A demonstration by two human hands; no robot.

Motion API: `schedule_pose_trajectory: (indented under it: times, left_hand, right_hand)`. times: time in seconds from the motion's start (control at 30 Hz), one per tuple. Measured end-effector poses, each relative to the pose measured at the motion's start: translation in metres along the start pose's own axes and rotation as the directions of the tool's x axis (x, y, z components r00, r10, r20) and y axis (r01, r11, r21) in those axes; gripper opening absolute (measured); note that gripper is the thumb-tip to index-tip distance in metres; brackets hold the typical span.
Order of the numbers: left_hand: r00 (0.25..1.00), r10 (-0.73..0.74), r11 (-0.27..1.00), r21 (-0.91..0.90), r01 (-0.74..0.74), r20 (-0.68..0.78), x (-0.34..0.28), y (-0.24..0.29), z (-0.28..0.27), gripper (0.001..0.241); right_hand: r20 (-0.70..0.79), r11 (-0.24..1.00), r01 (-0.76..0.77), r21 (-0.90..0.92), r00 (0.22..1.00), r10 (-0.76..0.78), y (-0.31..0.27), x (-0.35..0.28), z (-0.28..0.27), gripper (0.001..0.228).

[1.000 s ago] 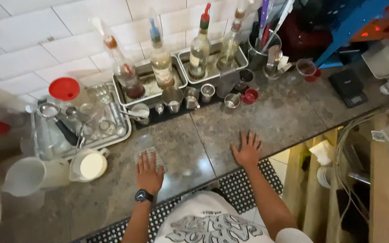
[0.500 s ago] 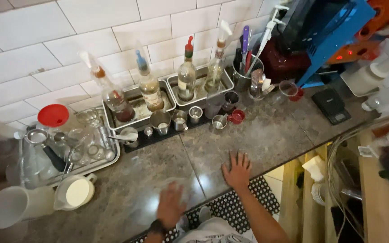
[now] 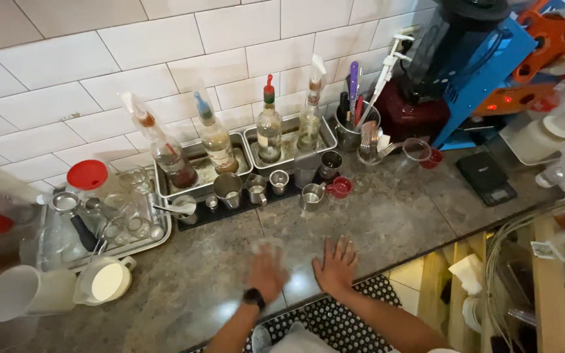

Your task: Cleaning the coffee shop counter with a cloth.

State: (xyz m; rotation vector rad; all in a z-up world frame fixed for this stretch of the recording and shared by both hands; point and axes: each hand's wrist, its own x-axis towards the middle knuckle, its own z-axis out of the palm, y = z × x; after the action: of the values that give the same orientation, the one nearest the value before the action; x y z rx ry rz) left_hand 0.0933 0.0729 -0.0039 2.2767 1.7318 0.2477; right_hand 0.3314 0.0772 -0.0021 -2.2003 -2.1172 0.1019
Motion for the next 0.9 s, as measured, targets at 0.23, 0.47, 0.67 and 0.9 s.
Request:
schedule_pose_trajectory:
  times: [0.23,0.47,0.67,0.9]
  left_hand:
    - [0.987,0.150,0.986,0.066,-0.154,0.056,-0.085,-0.024,0.005,0.080]
    - [0.972,-0.203,0.960,0.173,0.221,-0.116,-0.069,-0.090,-0.034,0.079]
    - [0.945,-0.226,0.941,0.198,0.275,-0.236,0.021,-0.046,0.001,0.074]
    - [0.953,0.115,0.993,0.003,-0.121,0.281,-0.035,0.066,-0.034,0.071]
  right_hand:
    - [0.037,0.999,-0.016,0.042,0.999,0.015,-0.002,-0.002,0.000,0.087]
    - [0.000,0.997,-0.033,0.067,0.999,0.034,-0.007,-0.003,-0.020,0.086]
    - [0.034,0.992,-0.071,0.100,0.997,0.068,-0.008,-0.004,-0.021,0.079]
    - [-0.044,0.993,-0.038,0.112,0.998,0.043,-0.002,-0.004,-0.012,0.073]
